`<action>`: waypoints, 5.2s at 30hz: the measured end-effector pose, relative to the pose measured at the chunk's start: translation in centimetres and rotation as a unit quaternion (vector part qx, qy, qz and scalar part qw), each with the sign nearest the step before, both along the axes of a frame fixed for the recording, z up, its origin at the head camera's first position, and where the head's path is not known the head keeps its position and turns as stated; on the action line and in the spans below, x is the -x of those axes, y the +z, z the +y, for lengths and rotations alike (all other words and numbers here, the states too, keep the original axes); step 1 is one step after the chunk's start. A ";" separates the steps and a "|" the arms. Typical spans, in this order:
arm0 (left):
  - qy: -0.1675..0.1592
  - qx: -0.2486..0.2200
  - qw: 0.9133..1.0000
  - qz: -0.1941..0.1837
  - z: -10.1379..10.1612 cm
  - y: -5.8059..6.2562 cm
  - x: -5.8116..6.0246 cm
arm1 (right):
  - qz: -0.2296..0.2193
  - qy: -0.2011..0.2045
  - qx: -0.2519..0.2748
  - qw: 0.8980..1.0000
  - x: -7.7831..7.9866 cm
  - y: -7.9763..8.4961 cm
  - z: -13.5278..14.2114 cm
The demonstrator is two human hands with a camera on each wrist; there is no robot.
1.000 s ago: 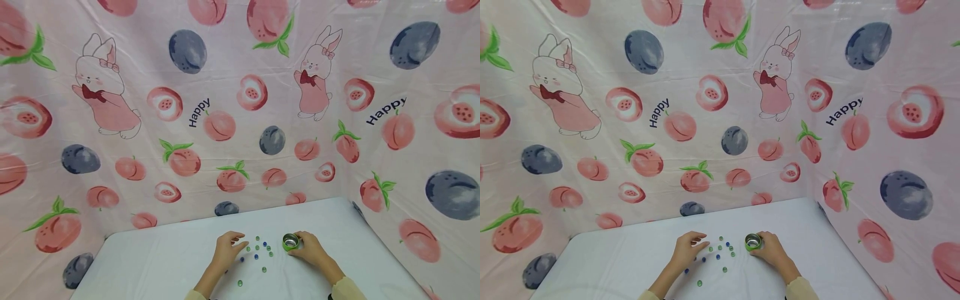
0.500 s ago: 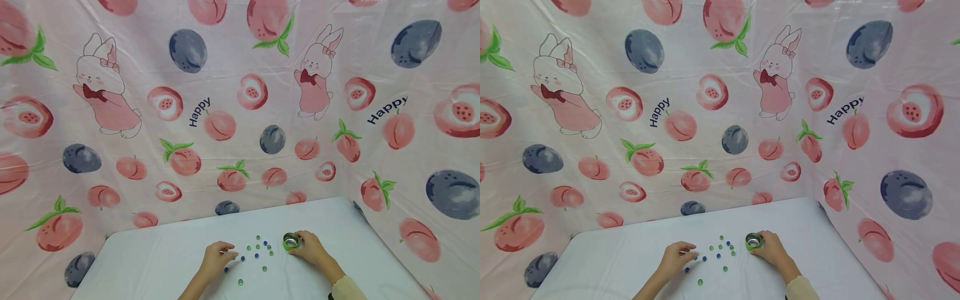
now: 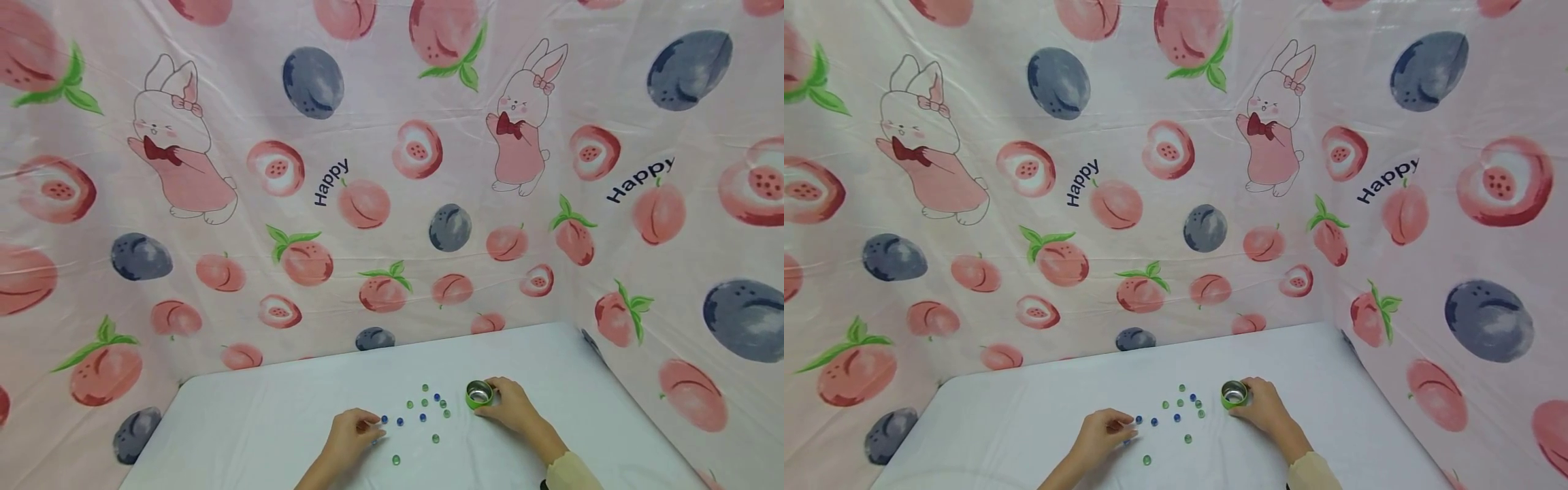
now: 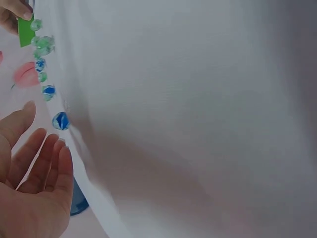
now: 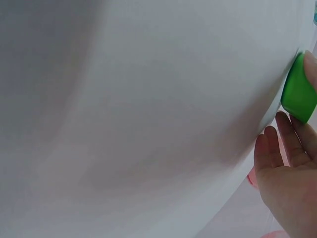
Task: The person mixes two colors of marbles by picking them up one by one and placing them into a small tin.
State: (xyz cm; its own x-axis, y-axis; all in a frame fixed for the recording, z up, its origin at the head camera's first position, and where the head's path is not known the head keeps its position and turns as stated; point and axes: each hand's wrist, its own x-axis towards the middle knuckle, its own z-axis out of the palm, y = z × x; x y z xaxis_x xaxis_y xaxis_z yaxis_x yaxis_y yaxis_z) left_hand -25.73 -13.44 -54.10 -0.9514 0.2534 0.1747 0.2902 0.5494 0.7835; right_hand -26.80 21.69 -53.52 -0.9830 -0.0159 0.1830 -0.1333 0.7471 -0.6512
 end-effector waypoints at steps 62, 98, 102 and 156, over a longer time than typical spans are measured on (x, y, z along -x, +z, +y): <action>-0.043 -0.032 0.998 0.038 4.8 2.0 2.5 | -0.016 -0.005 0.002 1.000 0.0 -0.2 0.2; -0.099 -0.035 0.994 0.028 14.0 3.4 4.0 | -0.007 -0.002 0.008 1.000 0.1 -0.6 0.3; -0.107 -0.039 0.993 0.034 15.0 3.2 4.1 | 0.001 -0.002 0.011 1.000 0.1 -0.5 0.4; -0.071 -0.030 0.997 -0.001 18.0 0.9 5.0 | 0.004 0.000 0.018 1.000 -0.2 -0.2 0.4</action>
State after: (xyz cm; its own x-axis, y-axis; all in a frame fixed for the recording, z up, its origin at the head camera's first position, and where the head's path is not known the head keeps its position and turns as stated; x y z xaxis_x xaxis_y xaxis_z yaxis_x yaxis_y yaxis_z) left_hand -30.75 4.54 -53.16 -0.9073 0.3740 0.1919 0.3600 0.4558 0.8140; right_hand -26.62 22.07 -53.71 -0.9814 -0.0095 0.1916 -0.1391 0.7231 -0.6766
